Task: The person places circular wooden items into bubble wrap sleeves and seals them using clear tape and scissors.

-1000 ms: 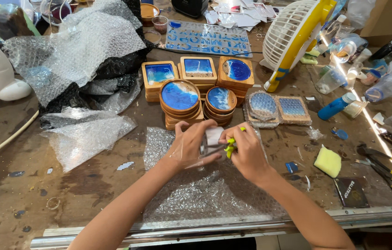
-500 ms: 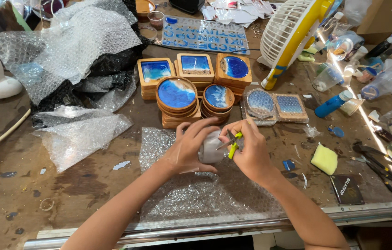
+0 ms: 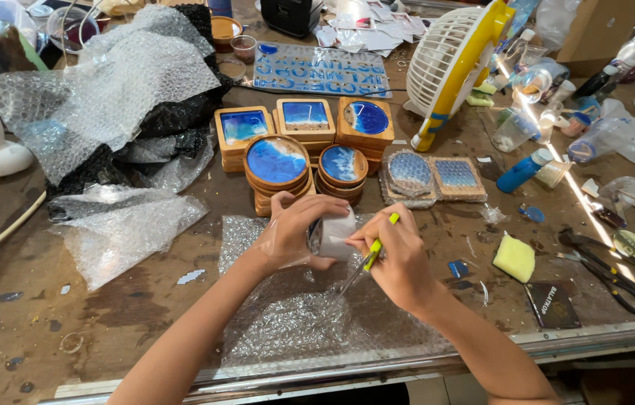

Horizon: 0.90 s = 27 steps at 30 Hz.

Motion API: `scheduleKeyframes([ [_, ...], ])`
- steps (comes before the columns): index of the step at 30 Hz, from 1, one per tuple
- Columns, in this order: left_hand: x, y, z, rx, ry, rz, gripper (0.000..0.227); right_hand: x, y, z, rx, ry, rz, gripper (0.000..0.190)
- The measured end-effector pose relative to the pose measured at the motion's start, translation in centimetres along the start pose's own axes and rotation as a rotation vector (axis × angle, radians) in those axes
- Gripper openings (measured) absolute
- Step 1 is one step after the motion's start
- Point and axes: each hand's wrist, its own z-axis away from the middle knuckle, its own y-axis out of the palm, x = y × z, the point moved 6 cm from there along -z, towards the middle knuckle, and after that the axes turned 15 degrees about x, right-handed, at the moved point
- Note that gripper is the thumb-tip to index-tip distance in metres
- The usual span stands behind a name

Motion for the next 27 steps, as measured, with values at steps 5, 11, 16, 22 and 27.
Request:
scheduleKeyframes([
  [5,2.4,-1.2,0.6,-0.077,-0.047,-0.075,0.078,2.8,-0.7,-0.2,0.042,-0.035,-0.031,0.037],
  [11,3.3,-1.4,0.8,0.09,-0.24,-0.004,0.089,5.5,-2.1,-0.6,0.283,-0.071,-0.184,0.021],
  [16,4.8,0.3,1.6,0.067,-0.261,0.047,0.081,1.4,-1.5,-2.1,0.119,-0.077,0.002,0.035],
  [22,2.4,0.1,1.1,-0.172,0.001,0.053,0.086,-0.9,-1.4,-6.1,0.272,0.173,-0.053,0.034],
  [27,-0.7,-3.5,1.7,-0.44,-0.019,0.395,0.052,-0.8,-1.7,-7.1,0.221,0.264,-0.086,0.031],
])
